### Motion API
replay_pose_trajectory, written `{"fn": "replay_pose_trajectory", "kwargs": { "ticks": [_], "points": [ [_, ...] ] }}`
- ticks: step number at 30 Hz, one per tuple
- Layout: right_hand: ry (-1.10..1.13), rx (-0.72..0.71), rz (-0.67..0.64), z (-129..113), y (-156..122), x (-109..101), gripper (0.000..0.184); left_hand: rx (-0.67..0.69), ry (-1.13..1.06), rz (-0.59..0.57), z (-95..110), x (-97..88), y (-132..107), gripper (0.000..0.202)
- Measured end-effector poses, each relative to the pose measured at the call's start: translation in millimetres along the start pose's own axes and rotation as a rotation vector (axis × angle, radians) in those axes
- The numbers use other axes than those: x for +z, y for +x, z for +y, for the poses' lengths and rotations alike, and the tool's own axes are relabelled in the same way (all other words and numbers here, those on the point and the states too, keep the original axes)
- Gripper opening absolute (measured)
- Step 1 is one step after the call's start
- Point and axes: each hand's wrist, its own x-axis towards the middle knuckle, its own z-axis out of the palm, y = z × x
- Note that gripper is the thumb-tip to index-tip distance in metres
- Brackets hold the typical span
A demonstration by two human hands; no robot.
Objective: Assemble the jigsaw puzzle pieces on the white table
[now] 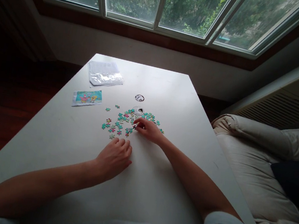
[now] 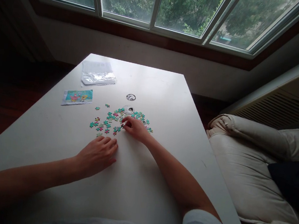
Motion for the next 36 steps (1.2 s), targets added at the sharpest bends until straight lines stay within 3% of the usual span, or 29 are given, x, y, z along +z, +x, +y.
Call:
{"fn": "replay_pose_trajectory", "kwargs": {
  "ticks": [6,24,36],
  "points": [
    [0.034,-0.008,0.01,3,3,-1,0.022,-0.008,0.028,-0.029,3,2.7,-2,0.045],
    [0.277,0.043,-0.101,14,5,1,0.011,-0.087,0.042,-0.015,-6,0.7,0,0.05],
    [0.2,-0.002,-0.113,10,3,-2,0.021,-0.087,0.033,0.028,-12,6.7,5,0.052]
  ]
}}
